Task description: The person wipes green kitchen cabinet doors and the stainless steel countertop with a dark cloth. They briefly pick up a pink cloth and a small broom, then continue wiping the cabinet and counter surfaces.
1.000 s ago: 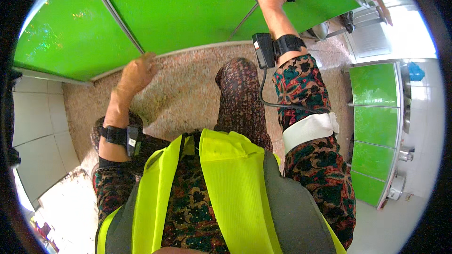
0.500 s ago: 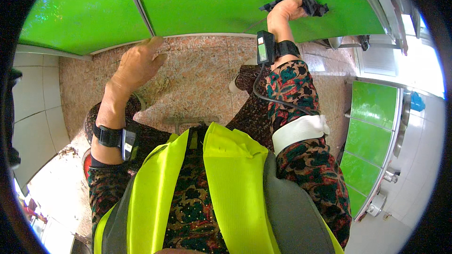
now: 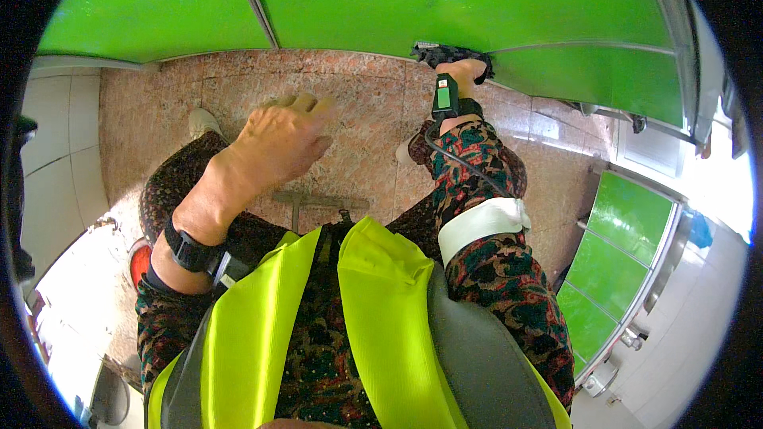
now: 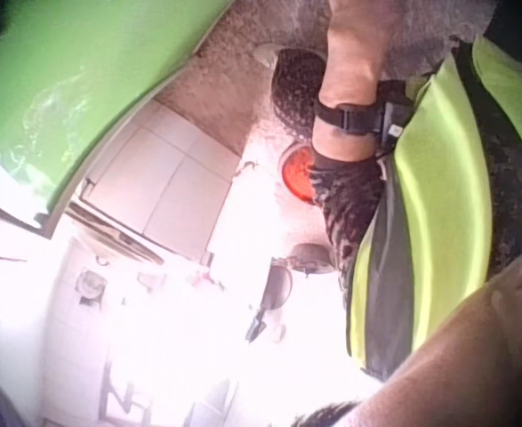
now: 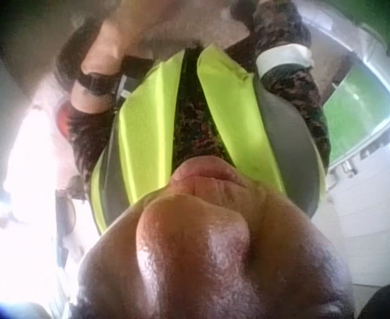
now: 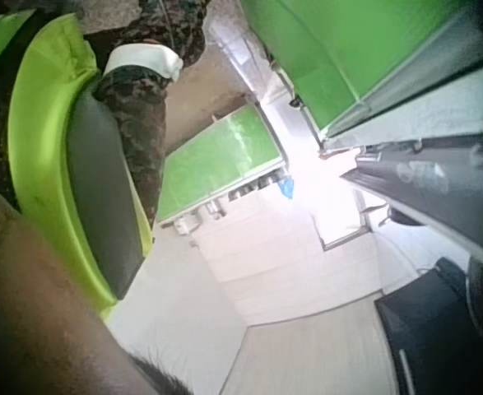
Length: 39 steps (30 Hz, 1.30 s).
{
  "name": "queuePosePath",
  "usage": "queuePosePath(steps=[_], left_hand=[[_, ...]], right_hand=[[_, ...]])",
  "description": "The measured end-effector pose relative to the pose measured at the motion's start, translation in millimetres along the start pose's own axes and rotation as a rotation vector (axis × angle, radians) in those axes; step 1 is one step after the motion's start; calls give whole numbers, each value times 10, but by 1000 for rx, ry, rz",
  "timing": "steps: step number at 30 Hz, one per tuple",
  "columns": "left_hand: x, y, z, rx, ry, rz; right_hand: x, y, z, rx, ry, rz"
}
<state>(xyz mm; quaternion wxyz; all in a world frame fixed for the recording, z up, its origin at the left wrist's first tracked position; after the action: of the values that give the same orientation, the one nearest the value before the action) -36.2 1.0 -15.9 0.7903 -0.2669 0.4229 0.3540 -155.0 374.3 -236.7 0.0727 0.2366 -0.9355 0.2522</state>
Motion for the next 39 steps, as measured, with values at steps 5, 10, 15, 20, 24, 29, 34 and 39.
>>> queuePosePath(steps=[5, 10, 15, 20, 24, 29, 34, 39], left_hand=[[81, 18, 39, -3, -12, -4], [93, 9, -152, -16, 11, 43], [105, -20, -327, -71, 19, 6], [-33, -24, -576, -148, -28, -19], [-266, -63, -775, -230, -69, 42], [-476, -82, -830, -214, -32, 152], [-365, -91, -946, -251, -43, 132], [-259, -84, -996, -223, 6, 138]], right_hand=[[30, -54, 634, 165, -67, -130], [296, -463, 1337, 255, -277, -385], [931, -1389, 2034, 616, 24, -567], [1384, -2402, 2285, 1069, 324, -375], [1738, -2701, 1553, 751, 163, -715], [2048, -3227, 518, 813, 367, -654], [2224, -3452, -757, 387, 256, -1020], [2224, -3255, -1583, 630, 395, -943]])
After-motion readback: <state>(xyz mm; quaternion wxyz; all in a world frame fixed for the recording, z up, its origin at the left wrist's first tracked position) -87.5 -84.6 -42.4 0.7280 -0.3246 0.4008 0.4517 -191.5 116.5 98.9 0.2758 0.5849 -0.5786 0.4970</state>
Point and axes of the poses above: each hand's wrist, its own y-axis towards the middle knuckle, its own x-axis out of the palm, z = x × y, the point moved 10 cm from there along y, towards the middle knuckle, and after that the axes turned 3 degrees about y, right-handed, at the moved point
